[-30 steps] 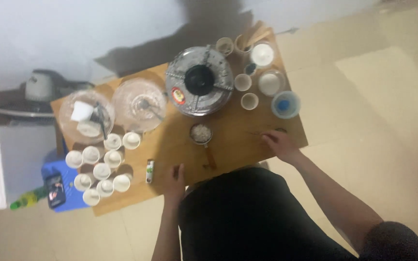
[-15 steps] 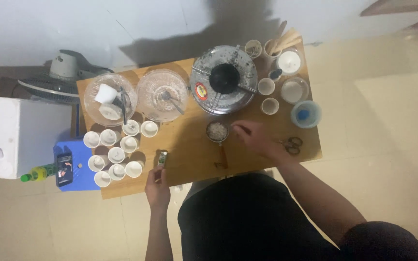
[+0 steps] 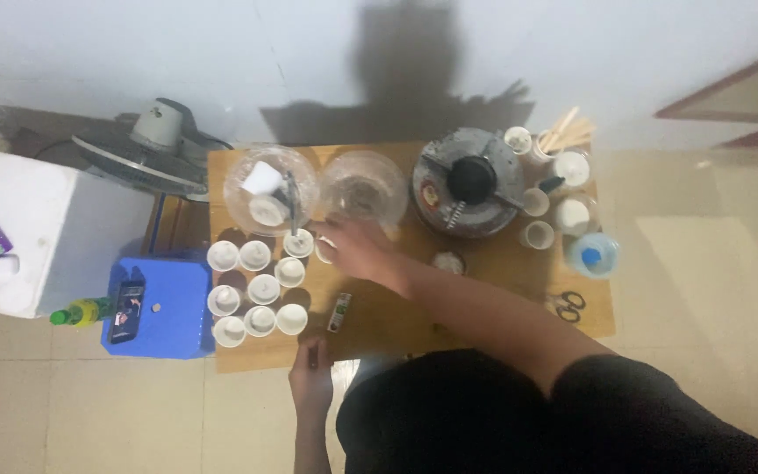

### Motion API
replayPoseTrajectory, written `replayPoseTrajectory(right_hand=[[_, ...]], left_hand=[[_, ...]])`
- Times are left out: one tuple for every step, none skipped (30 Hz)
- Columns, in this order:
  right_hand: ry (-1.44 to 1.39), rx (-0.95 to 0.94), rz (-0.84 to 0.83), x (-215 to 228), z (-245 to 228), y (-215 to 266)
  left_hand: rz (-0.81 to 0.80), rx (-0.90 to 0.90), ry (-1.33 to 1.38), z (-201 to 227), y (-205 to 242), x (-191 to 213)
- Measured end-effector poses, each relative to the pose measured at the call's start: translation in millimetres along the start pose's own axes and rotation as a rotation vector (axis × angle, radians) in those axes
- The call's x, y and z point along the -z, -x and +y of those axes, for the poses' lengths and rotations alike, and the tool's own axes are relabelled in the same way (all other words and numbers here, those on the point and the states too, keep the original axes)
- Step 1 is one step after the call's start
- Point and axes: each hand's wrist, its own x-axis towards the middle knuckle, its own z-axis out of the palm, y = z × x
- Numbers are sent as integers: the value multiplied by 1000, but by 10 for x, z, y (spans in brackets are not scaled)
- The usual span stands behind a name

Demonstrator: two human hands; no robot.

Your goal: Scraping a white solid material from a bowl into smaller containers and stirring a blue liquid in a cup.

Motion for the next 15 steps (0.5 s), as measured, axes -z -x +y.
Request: replayPoseTrajectory(right_hand=[[8, 7, -3, -76, -63, -163], [92, -14, -25, -152, -127, -330], [176, -36, -45, -229, -185, -495], [180, -31, -47, -284, -198, -596], [219, -69, -110, -343, -207, -696], [253, -106, -175, -426, -230, -781], [253, -100, -181, -505, -185, -808], [325, -51, -111, -584, -142, -827], [396, -2, -41, -660, -93, -838], [396, -2, -43, -633, -130, -813], [406, 17, -45, -596, -159, -779], [418, 31, -41, -530, -174, -761], [419, 26, -36, -538, -164, -775], [317, -34, -23, -542, -141, -777], [214, -93, -9, -542, -111, -774]], left_hand=[[4, 1, 10, -35, 40, 48], [34, 57, 28, -68, 74, 100], [63, 113, 46, -101, 106, 145], [66, 114, 52, -284, 96, 158], [84, 89, 64, -470, 84, 165], [103, 67, 72, -677, 94, 184], [108, 73, 75, -751, 109, 214], [127, 112, 88, -827, 134, 242], [147, 150, 100, -901, 168, 260], [146, 152, 100, -1019, 150, 268], [155, 144, 124, -1132, 142, 265], [160, 127, 146, -1218, 97, 266], [156, 121, 144, -1170, 83, 291], [159, 116, 127, -1118, 65, 324], [161, 110, 110, -1062, 50, 348]])
